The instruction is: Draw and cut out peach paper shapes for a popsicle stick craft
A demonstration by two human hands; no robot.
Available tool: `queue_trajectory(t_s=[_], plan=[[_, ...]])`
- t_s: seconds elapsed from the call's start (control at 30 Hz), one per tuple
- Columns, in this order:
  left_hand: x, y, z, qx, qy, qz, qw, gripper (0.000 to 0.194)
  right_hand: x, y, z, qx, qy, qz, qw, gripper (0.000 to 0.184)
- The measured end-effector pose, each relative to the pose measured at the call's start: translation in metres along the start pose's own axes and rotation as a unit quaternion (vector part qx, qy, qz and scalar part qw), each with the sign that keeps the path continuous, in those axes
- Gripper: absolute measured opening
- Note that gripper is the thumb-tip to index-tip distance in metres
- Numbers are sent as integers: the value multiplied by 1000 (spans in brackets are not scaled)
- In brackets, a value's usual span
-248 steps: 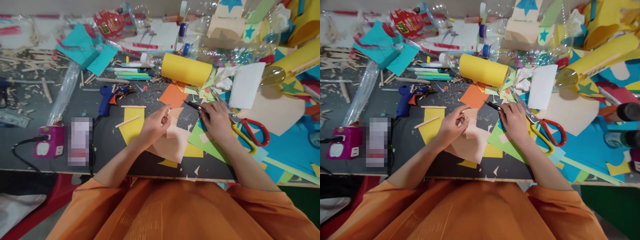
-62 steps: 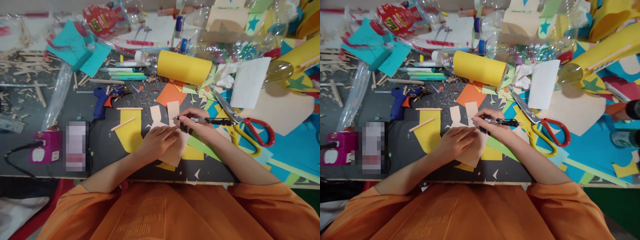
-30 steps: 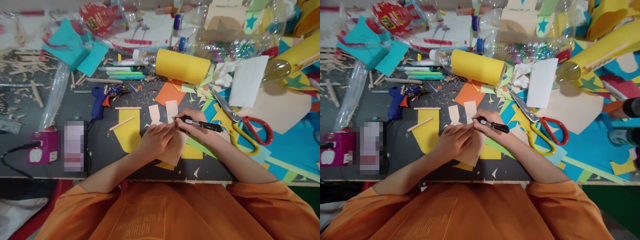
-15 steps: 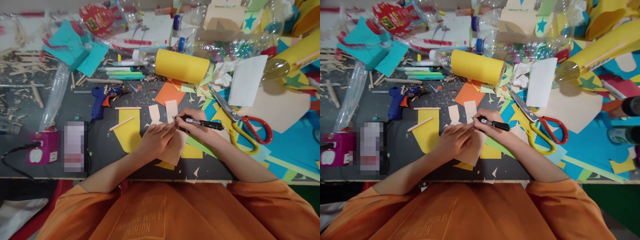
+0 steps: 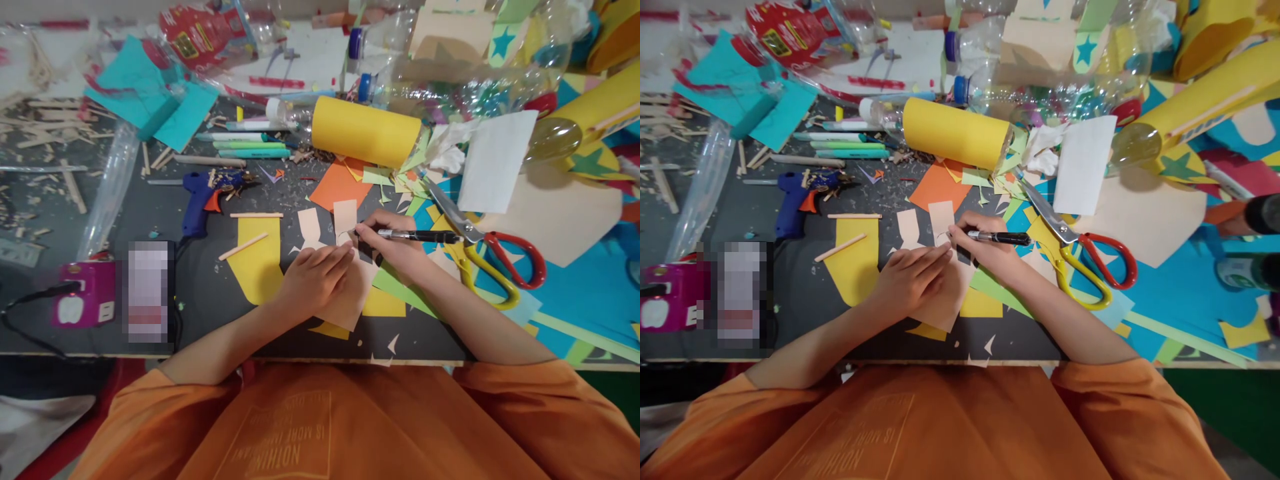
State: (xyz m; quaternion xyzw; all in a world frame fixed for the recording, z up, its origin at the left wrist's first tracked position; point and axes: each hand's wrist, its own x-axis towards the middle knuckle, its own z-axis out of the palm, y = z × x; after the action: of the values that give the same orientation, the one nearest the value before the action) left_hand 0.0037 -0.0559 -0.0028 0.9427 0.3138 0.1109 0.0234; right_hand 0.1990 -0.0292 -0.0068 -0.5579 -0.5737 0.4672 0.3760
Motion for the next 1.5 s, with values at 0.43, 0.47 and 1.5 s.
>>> queue_trajectory(t_s=[0.43,0.47,1.5], plan=[[-1,0,-1,5,-12,-2,1000,35,-1,1,1,5,31,7,999,28],[-1,0,-1,5,-15,-3,1000,35,-1,1,2,6,33,12,999,29],[0,0,-3,9,9,1,1000,31,-1,-2,1,11,88,-2,996,35]])
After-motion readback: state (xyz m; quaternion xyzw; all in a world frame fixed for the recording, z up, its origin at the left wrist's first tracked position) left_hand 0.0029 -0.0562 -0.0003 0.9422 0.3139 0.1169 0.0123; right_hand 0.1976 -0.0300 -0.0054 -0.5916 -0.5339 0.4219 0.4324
